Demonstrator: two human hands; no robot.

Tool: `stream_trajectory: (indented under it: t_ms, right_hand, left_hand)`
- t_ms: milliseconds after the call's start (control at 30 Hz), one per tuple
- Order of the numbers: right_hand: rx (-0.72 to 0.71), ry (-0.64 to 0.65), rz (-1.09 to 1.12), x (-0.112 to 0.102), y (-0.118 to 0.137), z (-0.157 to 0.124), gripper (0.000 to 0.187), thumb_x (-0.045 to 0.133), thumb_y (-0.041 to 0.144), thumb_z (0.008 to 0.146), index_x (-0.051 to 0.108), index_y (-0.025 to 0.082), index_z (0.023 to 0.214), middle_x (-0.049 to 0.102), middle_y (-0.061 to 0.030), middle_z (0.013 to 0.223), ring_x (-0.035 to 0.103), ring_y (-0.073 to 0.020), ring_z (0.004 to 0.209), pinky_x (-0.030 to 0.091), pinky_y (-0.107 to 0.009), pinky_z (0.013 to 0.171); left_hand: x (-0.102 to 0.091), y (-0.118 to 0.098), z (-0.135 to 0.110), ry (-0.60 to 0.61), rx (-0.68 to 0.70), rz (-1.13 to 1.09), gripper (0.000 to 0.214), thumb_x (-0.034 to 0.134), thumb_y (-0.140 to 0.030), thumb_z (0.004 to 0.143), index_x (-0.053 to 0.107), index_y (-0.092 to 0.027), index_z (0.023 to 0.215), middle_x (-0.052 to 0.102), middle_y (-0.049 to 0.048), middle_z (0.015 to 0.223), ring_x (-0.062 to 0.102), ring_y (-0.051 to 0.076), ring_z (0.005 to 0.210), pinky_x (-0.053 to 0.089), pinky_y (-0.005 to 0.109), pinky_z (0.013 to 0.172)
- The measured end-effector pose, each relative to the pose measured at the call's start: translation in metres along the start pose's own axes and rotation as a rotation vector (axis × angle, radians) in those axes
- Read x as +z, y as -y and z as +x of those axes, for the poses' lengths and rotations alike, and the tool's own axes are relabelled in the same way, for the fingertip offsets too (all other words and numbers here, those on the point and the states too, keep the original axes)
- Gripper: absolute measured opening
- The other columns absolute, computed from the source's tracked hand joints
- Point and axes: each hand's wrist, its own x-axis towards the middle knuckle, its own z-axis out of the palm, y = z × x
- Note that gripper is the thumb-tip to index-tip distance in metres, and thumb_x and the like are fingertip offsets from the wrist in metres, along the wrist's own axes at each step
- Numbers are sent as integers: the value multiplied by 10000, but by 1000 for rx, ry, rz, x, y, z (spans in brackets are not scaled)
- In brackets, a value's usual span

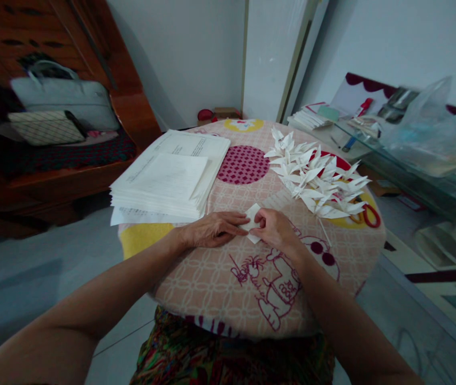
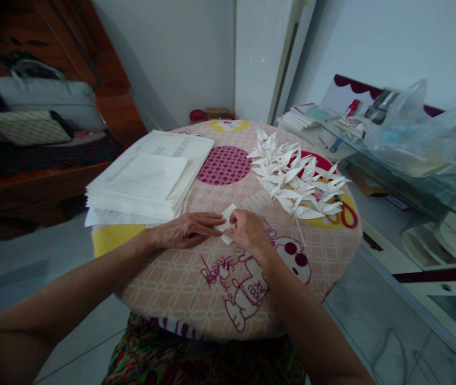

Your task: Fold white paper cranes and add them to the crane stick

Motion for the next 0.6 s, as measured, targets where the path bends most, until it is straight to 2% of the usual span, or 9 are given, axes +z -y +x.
stream_trajectory:
  t_ms: [200,467,600]
  right_hand:
    - [52,32,-24,-3,6,2,151,739,151,704,679,169,842,673,-18,737,553,-138,647,366,-259,626]
    - [56,-9,89,-6,-18,7,128,690,76,645,651,176,714,640,12,658,571,-130,622,394,-239,594]
    - [74,-9,37,-5,-15,5,89,727,176,696,661,180,756,679,-12,711,597,-147,660,405,-253,617]
  left_hand:
    - [2,1,-1,-4,11,17,413,515,-95,910,669,-206,1278,570,125,1446,485,237,1398,462,449,1133]
    - [2,1,-1,-13,11,0,409,523,-103,908,679,-213,1269,576,123,1439,493,245,1391,468,465,1124]
    - [2,1,0,-24,12,-10,433,541,-89,896,672,-235,1281,579,117,1437,503,247,1383,471,477,1121]
